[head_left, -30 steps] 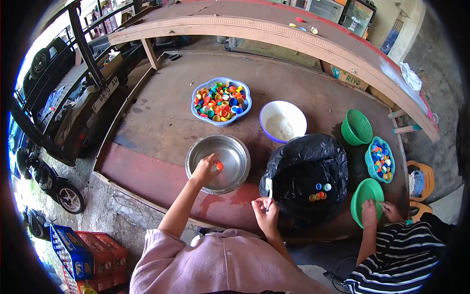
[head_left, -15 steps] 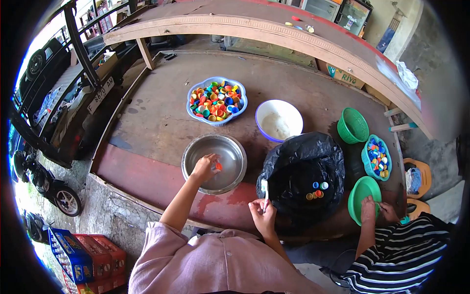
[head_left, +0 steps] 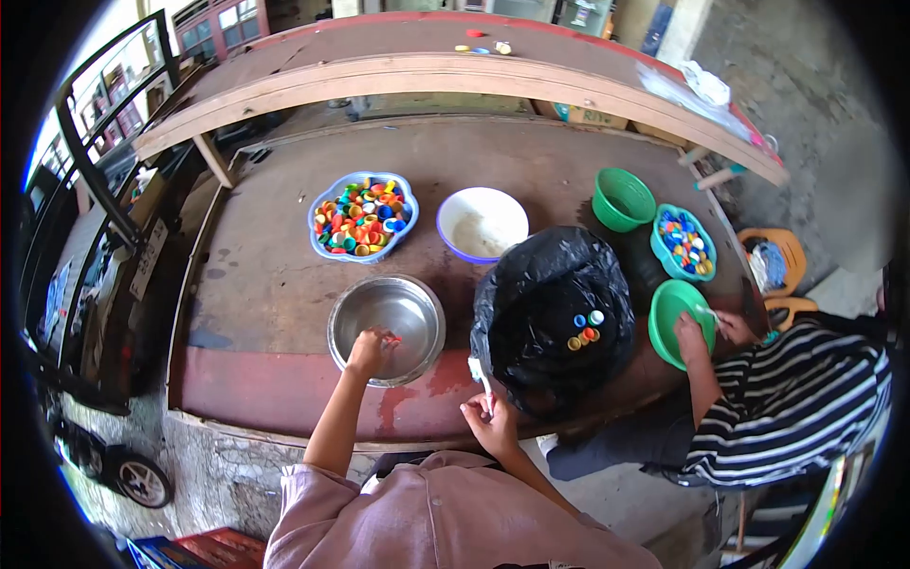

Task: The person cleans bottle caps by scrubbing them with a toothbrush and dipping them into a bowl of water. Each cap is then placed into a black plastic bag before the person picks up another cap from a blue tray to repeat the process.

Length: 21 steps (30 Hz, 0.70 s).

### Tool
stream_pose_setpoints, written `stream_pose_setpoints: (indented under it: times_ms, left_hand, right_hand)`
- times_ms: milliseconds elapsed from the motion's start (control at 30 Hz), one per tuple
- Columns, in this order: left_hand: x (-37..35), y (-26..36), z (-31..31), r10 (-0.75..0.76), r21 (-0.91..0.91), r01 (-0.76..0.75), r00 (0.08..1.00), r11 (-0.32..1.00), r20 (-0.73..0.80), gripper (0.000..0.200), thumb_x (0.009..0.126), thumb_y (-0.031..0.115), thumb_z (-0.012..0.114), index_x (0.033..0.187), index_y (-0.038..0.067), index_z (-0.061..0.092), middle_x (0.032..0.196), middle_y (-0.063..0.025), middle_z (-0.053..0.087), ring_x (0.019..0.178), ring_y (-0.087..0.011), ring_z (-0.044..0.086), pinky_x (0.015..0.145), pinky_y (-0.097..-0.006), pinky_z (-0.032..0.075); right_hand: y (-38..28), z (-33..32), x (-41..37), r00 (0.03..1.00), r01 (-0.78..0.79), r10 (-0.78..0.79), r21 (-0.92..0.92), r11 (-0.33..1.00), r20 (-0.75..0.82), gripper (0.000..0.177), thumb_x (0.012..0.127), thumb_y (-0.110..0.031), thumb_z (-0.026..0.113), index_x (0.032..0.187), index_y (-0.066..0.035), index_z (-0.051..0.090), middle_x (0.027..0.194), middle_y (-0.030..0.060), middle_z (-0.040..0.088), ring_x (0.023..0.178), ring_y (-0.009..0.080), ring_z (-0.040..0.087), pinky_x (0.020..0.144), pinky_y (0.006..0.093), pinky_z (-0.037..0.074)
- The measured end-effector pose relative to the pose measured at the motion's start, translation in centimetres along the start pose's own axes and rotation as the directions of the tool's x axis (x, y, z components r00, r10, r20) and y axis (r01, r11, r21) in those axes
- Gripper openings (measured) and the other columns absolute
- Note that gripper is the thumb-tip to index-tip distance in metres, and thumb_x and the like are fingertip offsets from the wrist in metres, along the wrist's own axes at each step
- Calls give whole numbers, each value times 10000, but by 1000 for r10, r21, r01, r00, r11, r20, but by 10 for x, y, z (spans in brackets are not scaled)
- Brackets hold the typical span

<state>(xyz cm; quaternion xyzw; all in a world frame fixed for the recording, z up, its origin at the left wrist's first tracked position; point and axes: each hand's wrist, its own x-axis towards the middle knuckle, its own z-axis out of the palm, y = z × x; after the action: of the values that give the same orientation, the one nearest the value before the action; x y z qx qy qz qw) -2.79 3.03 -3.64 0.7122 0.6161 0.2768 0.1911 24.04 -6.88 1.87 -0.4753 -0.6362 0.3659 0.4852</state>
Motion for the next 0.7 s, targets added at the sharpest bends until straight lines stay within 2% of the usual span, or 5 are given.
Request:
stream_pose_setpoints:
  times_ms: [133,200,333,400,700]
  left_hand:
    - [-4,2,-4,-60,-85,68,994,994,94,139,719,162,685,809,58,661,861,-123,636,833,-293,594,753,-366,478]
    - [-2,-6,-2,54,4,-53,997,999,-57,151,703,172,699,818,78,670,854,-117,642,812,-289,601,757,-359,474]
    - [-8,12,-12,19,5,-19,1000,1000,-1,168,705,225,699,805,92,674,835,-104,645,802,-283,604,761,-350,470]
    - [-11,19,-16,34,204,-51,996,978,87,192,716,276,684,796,101,678,804,-93,647,786,-270,608,741,-350,472]
    - [-4,-3,-5,90,-56,-87,994,995,54,148,734,143,665,850,51,661,778,-113,661,732,-257,645,672,-350,508]
  right_hand:
    - [-10,3,-11,999,5,-6,-18,1000,-38,243,747,-94,681,682,-49,452,608,47,550,497,127,460,489,277,379]
    - [-12,4,-18,998,-4,3,-28,1000,-62,251,745,-94,683,676,-46,447,592,54,551,484,124,464,476,271,378]
    - [-21,6,-28,991,-21,16,-35,999,-136,260,748,-96,680,670,-45,437,601,60,558,490,122,474,478,263,382]
    - [-24,6,-34,989,-48,43,-29,998,-143,260,754,-100,675,666,-45,437,605,66,562,494,126,484,481,264,388]
    - [-32,16,-52,982,-85,70,-78,993,-174,214,768,-116,661,695,-31,479,615,71,571,515,139,521,499,269,407]
